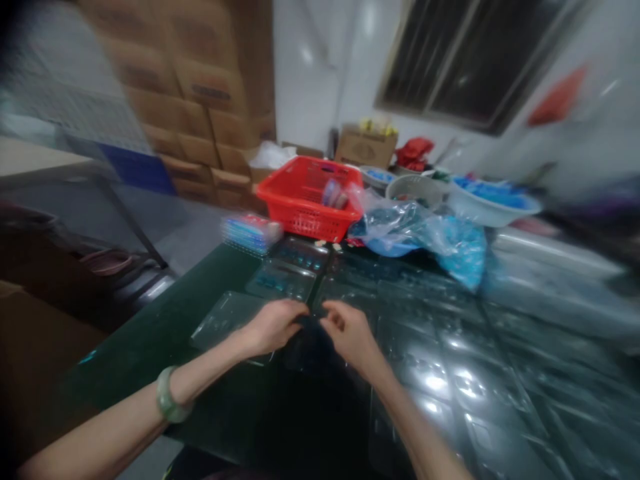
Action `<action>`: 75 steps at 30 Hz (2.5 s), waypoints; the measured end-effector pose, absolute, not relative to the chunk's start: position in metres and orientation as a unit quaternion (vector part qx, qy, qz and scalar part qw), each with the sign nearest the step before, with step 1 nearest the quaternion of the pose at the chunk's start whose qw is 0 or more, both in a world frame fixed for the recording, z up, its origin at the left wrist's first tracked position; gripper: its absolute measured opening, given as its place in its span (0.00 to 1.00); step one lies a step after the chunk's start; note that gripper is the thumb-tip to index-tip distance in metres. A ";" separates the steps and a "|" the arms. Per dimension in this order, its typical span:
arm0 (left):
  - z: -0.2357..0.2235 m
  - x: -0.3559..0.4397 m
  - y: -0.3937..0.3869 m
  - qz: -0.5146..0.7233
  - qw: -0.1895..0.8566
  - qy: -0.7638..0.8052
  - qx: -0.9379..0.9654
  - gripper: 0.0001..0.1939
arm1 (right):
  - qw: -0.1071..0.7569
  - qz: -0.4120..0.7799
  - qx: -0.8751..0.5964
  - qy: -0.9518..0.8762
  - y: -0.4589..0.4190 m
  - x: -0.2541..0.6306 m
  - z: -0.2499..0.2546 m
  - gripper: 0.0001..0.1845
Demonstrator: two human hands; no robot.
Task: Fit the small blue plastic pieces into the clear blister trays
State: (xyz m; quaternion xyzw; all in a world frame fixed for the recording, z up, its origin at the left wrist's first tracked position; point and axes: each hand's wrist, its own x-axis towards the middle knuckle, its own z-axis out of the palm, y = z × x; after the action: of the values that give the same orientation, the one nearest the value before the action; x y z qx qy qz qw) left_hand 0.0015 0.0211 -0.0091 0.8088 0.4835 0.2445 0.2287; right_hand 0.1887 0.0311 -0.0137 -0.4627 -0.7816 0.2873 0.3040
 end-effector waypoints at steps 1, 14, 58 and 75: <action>-0.006 -0.001 0.018 0.250 0.228 0.484 0.807 0.14 | 0.317 0.299 -0.452 -0.778 0.025 0.186 -0.013 0.14; 0.016 -0.005 -0.015 0.428 0.469 0.493 0.595 0.07 | 0.350 0.436 -0.421 -0.714 0.008 0.154 -0.007 0.07; -0.009 -0.047 -0.029 0.462 0.301 0.587 0.593 0.07 | 0.249 0.148 -0.460 -0.840 0.104 0.106 -0.036 0.07; -0.012 -0.042 -0.028 0.412 0.292 0.592 0.628 0.07 | 0.110 0.044 -0.443 -0.889 0.101 0.091 -0.036 0.09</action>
State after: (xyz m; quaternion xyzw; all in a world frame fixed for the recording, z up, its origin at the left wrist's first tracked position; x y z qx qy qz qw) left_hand -0.0417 -0.0278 -0.0117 0.6283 0.5918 0.4117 0.2923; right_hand 0.0910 0.1015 -0.0364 -0.4426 -0.8888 0.0442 0.1104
